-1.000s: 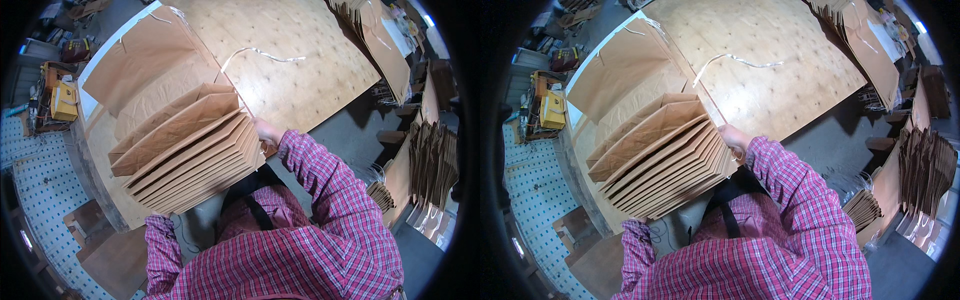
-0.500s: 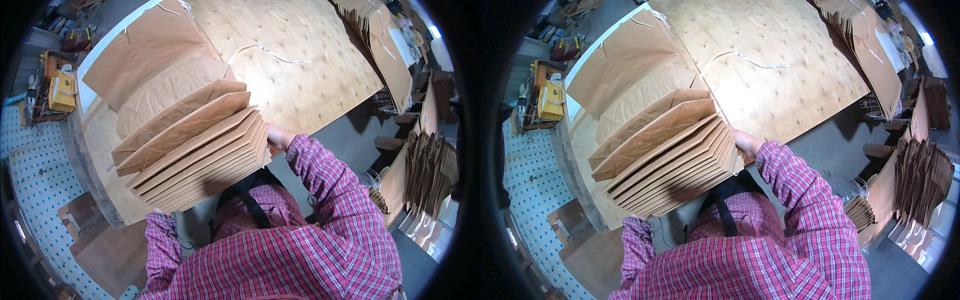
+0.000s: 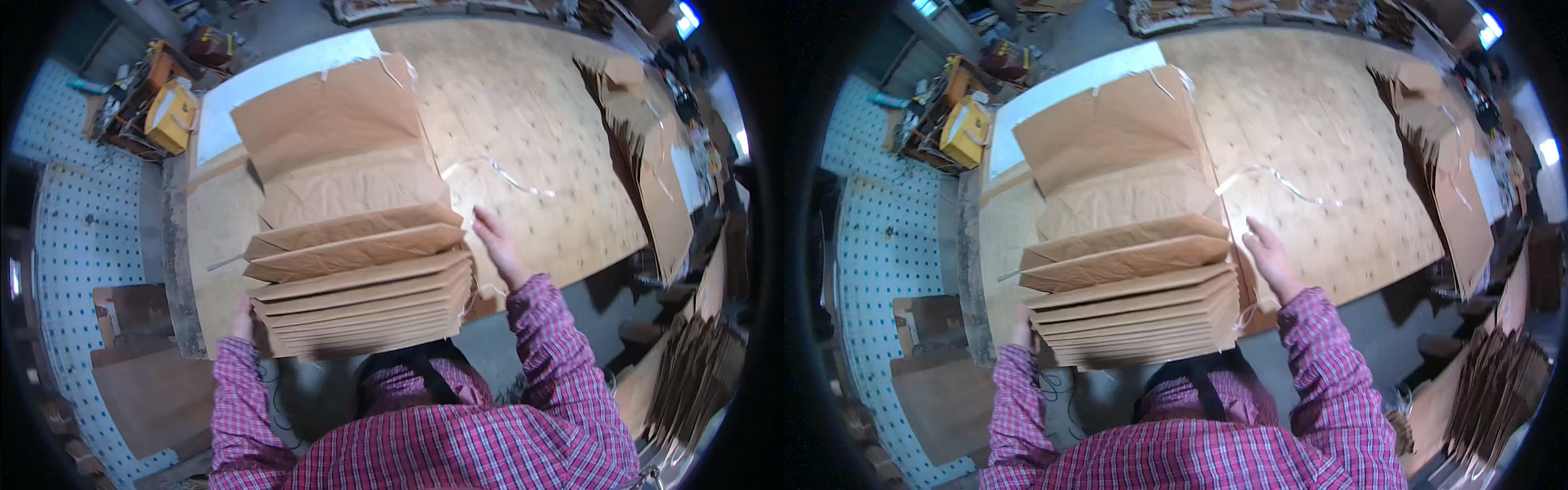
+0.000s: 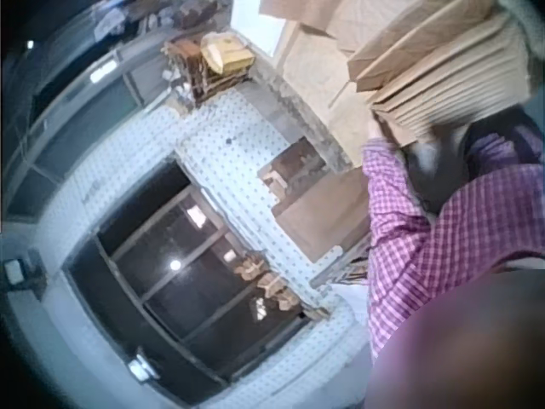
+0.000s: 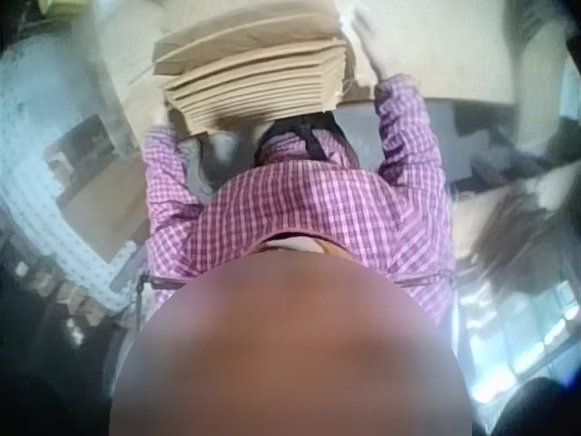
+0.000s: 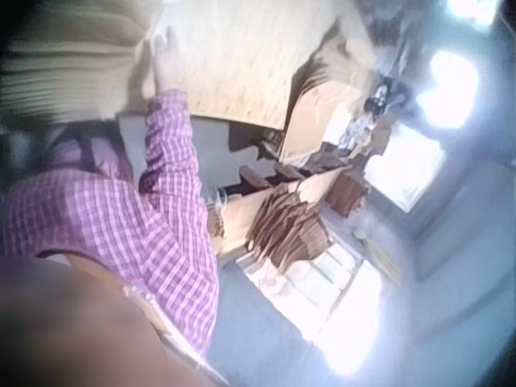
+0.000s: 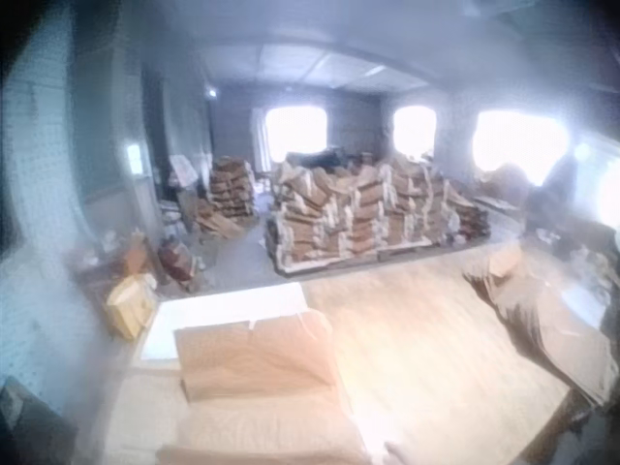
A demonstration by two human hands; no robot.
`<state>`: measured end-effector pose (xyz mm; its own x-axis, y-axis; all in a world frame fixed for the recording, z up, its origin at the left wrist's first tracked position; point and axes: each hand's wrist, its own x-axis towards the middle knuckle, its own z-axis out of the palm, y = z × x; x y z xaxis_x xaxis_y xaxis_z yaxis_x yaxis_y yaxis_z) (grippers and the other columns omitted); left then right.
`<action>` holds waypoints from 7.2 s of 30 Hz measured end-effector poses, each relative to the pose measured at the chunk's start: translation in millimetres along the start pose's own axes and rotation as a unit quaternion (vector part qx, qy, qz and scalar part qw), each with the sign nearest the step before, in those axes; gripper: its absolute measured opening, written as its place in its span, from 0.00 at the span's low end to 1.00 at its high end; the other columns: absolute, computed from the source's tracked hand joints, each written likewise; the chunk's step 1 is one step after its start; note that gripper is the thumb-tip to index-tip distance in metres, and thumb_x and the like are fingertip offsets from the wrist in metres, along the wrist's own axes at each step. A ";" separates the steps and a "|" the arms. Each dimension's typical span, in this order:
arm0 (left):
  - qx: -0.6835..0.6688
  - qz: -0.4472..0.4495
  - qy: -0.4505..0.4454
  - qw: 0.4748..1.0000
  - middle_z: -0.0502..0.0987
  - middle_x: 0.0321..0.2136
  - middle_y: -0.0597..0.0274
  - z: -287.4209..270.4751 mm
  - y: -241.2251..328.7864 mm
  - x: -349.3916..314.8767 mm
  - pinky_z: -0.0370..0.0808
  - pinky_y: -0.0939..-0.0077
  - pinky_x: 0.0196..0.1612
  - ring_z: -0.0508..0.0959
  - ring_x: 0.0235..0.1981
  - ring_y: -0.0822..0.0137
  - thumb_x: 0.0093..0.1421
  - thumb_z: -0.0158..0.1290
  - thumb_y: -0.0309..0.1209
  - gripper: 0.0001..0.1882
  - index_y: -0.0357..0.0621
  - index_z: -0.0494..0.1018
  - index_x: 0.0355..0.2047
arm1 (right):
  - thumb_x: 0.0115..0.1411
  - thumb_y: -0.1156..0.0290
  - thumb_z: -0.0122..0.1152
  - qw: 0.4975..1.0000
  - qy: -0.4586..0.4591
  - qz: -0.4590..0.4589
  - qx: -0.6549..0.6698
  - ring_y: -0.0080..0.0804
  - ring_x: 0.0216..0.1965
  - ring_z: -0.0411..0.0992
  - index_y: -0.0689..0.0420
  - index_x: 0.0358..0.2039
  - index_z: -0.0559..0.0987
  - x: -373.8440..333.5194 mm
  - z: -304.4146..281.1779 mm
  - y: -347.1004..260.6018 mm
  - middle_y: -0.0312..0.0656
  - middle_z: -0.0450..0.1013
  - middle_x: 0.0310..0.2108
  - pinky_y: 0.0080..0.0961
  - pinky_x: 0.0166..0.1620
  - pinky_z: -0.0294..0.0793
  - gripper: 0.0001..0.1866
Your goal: The person gathers flat brown paper bags on a wooden table, aligns them into stacks, and ties each stack with a white string. The person repeats this process for multiple stacks and then carries a large bundle of tied bags away from the table.
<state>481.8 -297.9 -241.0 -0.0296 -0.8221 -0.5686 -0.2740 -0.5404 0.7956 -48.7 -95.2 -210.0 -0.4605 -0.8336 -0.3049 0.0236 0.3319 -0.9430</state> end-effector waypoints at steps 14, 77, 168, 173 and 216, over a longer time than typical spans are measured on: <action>-0.060 0.028 -0.235 0.970 0.70 0.59 0.60 68.5 76.1 70.3 0.72 0.70 0.55 0.73 0.55 0.66 0.70 0.47 0.42 0.28 0.47 0.58 0.66 | 0.63 0.61 0.63 0.987 -0.087 -0.031 0.134 0.30 0.49 0.73 0.63 0.61 0.68 74.6 30.6 -27.4 0.42 0.74 0.48 0.28 0.51 0.73 0.30; 0.401 0.209 0.008 0.892 0.57 0.60 0.22 100.4 -28.0 -105.6 0.61 0.47 0.63 0.61 0.59 0.27 0.65 0.44 0.36 0.39 0.32 0.42 0.70 | 0.58 0.75 0.50 0.938 0.103 -0.112 -0.313 0.61 0.58 0.63 0.66 0.67 0.56 -96.4 98.8 33.1 0.64 0.61 0.59 0.42 0.60 0.64 0.36; 0.356 0.123 -0.042 0.925 0.79 0.27 0.63 56.0 42.3 188.8 0.75 0.73 0.34 0.76 0.27 0.67 0.63 0.51 0.26 0.08 0.33 0.77 0.32 | 0.59 0.67 0.53 0.841 -0.079 -0.179 -0.504 0.46 0.43 0.74 0.58 0.31 0.78 184.7 15.2 49.0 0.49 0.76 0.35 0.42 0.42 0.72 0.09; 0.325 0.073 -0.124 0.935 0.79 0.23 0.62 44.6 51.3 202.9 0.74 0.72 0.32 0.75 0.25 0.65 0.62 0.51 0.26 0.10 0.33 0.77 0.25 | 0.63 0.55 0.54 0.913 -0.138 -0.020 -0.383 0.49 0.32 0.76 0.53 0.29 0.81 177.9 -22.8 40.4 0.47 0.76 0.25 0.44 0.35 0.73 0.17; 0.243 0.058 -0.391 0.886 0.80 0.32 0.58 427.2 139.2 77.3 0.78 0.80 0.34 0.79 0.27 0.73 0.66 0.47 0.19 0.09 0.32 0.71 0.46 | 0.59 0.62 0.56 0.972 -0.015 0.007 -0.233 0.46 0.36 0.78 0.54 0.31 0.82 150.2 12.0 67.7 0.48 0.78 0.29 0.42 0.39 0.76 0.11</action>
<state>30.7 -360.1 -263.6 -0.6897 -0.3879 -0.6115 -0.6013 -0.1639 0.7821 -105.6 -203.2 -321.3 -0.4361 -0.8377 -0.3286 -0.3778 0.5019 -0.7780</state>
